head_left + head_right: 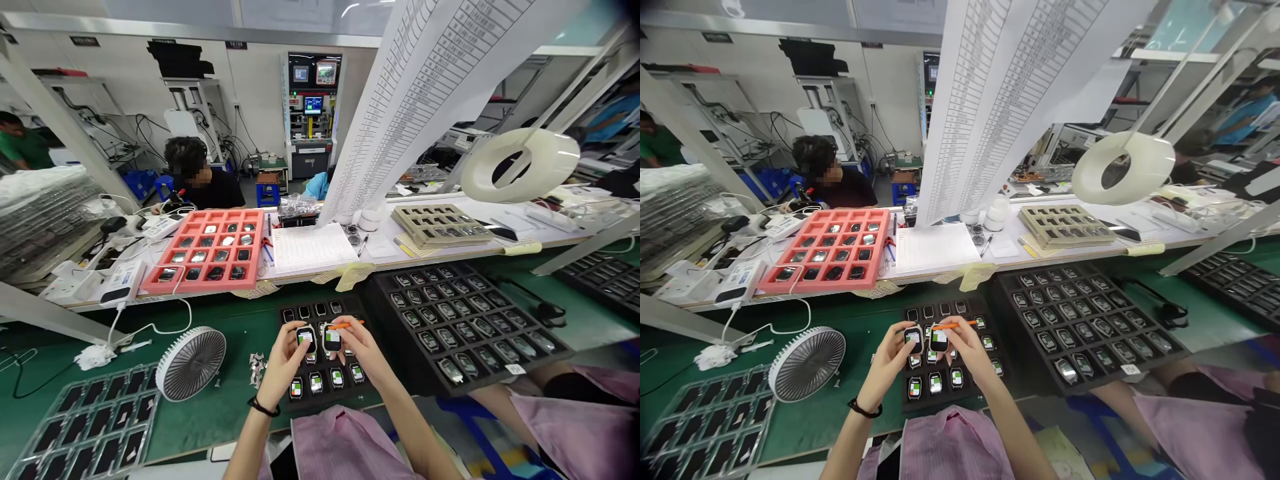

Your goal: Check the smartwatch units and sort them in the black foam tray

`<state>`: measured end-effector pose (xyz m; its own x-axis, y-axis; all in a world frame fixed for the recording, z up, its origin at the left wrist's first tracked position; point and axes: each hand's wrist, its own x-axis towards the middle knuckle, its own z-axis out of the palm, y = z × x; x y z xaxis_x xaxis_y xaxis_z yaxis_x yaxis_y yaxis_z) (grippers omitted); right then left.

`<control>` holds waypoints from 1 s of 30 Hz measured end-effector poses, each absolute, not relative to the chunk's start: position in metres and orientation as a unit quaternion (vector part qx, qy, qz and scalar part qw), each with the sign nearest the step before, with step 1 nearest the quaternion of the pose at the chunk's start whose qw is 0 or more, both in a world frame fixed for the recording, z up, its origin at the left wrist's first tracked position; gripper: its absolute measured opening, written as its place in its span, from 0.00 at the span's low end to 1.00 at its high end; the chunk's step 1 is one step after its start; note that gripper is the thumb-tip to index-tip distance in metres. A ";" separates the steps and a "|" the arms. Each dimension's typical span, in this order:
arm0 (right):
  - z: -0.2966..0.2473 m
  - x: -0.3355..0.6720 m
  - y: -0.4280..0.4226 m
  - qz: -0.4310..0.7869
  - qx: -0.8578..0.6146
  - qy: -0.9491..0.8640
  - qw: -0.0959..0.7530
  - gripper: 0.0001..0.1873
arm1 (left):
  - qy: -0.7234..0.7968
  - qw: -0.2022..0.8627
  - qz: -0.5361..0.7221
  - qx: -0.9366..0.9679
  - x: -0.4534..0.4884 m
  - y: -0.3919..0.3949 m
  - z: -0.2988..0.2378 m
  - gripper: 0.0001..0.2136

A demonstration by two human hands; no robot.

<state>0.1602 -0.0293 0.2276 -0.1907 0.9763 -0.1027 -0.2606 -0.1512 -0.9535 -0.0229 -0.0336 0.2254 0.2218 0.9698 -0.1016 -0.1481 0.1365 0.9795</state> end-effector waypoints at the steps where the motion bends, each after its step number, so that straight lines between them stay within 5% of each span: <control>1: 0.228 0.160 -0.031 0.639 -0.409 -0.438 0.482 0.14 | 0.430 0.618 0.452 0.479 -0.023 -0.034 0.225 0.19; 30: 0.226 0.161 -0.039 0.628 -0.400 -0.437 0.505 0.16 | 0.457 0.598 0.446 0.485 -0.018 -0.045 0.233 0.22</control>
